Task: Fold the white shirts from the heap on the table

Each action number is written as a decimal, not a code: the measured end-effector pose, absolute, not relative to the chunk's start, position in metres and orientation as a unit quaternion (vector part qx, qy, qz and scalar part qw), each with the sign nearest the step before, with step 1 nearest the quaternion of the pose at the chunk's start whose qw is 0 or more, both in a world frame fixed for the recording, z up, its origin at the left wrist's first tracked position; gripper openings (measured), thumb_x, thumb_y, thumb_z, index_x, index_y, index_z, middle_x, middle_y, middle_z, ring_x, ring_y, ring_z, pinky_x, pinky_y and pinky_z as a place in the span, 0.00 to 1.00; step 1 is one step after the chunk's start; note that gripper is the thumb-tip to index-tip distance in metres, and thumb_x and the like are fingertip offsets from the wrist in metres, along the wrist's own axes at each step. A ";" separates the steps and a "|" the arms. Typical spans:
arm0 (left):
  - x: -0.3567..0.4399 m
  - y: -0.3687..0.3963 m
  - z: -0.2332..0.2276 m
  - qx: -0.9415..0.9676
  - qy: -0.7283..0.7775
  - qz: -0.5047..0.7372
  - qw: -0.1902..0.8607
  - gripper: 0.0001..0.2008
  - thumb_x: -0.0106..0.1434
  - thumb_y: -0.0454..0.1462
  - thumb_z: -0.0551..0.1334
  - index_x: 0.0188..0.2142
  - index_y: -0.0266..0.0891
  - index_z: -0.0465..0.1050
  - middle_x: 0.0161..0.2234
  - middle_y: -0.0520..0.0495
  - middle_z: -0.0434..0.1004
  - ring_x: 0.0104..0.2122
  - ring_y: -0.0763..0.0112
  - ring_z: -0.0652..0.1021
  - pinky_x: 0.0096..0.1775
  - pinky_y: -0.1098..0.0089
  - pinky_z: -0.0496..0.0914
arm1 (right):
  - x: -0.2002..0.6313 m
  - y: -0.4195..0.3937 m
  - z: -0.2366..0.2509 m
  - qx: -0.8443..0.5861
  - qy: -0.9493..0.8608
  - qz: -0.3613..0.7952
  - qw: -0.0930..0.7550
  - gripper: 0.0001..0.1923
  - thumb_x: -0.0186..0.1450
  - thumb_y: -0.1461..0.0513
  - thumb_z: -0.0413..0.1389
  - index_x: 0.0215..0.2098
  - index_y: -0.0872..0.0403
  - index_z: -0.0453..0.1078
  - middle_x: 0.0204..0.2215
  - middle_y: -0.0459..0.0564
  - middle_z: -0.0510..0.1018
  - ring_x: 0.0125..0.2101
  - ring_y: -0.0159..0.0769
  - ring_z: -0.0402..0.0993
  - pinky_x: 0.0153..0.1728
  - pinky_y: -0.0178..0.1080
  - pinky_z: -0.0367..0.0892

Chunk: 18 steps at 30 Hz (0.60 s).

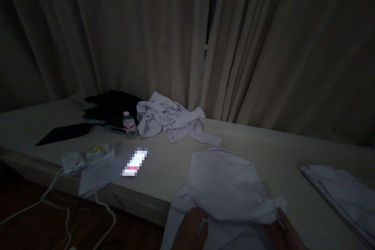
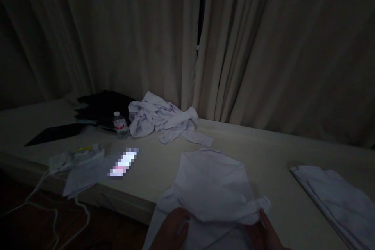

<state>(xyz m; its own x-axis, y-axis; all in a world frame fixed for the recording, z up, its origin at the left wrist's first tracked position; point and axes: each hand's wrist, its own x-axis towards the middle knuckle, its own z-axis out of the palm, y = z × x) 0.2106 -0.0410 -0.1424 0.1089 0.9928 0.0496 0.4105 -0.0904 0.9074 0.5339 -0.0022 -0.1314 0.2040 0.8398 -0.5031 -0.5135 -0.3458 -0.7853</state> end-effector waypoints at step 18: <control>0.171 0.039 -0.144 -0.062 0.431 0.612 0.661 0.08 0.62 0.41 0.57 0.27 0.41 0.66 0.19 0.55 0.71 0.23 0.74 0.76 0.37 0.70 0.73 | 0.439 0.014 0.046 -0.385 -0.401 0.546 0.627 0.20 0.51 0.51 0.62 0.39 0.51 0.72 0.41 0.51 0.78 0.46 0.44 0.71 0.44 0.46 0.70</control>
